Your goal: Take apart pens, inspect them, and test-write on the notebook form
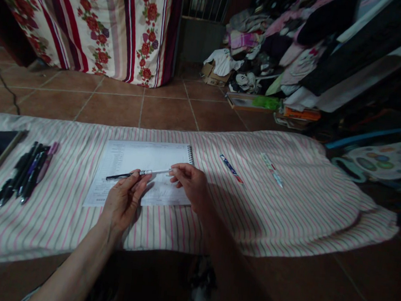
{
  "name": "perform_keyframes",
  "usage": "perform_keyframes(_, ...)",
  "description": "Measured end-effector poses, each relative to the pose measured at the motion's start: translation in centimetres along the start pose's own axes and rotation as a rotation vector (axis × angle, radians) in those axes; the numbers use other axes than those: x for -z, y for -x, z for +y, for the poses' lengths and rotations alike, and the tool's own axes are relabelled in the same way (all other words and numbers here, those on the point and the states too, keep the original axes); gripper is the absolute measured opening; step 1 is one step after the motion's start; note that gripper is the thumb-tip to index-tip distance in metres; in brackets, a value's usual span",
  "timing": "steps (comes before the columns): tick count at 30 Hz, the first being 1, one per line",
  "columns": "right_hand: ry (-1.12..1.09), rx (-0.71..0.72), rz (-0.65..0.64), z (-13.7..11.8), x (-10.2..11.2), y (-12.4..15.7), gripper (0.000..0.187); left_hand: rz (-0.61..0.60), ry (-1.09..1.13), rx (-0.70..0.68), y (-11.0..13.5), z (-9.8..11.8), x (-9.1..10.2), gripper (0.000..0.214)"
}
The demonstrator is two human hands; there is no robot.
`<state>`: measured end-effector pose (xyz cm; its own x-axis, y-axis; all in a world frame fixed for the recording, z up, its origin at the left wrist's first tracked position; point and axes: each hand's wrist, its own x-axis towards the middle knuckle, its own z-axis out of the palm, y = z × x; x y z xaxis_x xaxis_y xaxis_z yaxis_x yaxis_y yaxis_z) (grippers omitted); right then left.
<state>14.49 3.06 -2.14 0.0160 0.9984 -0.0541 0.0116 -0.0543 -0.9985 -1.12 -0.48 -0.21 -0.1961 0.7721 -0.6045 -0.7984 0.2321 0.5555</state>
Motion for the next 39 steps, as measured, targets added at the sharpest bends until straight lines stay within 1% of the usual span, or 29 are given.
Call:
perform_keyframes(5, -0.025, 0.013, 0.030, 0.6, 0.2, -0.3, 0.021, 0.002, 0.001, 0.004, -0.1, 0.2, 0.0, 0.018)
perform_keyframes(11, -0.082, -0.057, 0.022, -0.2, 0.7, -0.1, 0.025, 0.035, -0.008, -0.008, 0.0, 0.7, 0.0, 0.016)
perform_keyframes(17, -0.137, -0.069, 0.093, -0.5, 1.0, -0.1, 0.027, 0.041, 0.000, 0.002, -0.1, 0.9, 0.1, 0.016)
perform_keyframes(21, -0.130, -0.091, 0.101, -0.9, 1.3, -0.1, 0.026, 0.043, 0.021, 0.004, -0.2, 0.9, 0.1, 0.016)
perform_keyframes(25, -0.106, -0.083, 0.117, -1.1, 1.7, -0.1, 0.026, 0.060, 0.039, 0.006, -0.2, 1.1, 0.2, 0.015)
perform_keyframes(31, -0.083, -0.080, 0.160, -0.6, 1.9, -0.4, 0.025, 0.041, 0.010, -0.018, -0.3, 1.2, 0.5, 0.016)
perform_keyframes(39, -0.041, -0.063, 0.152, 0.9, 0.8, -1.0, 0.019, 0.050, 0.012, 0.007, -0.1, 1.2, 0.4, 0.014)
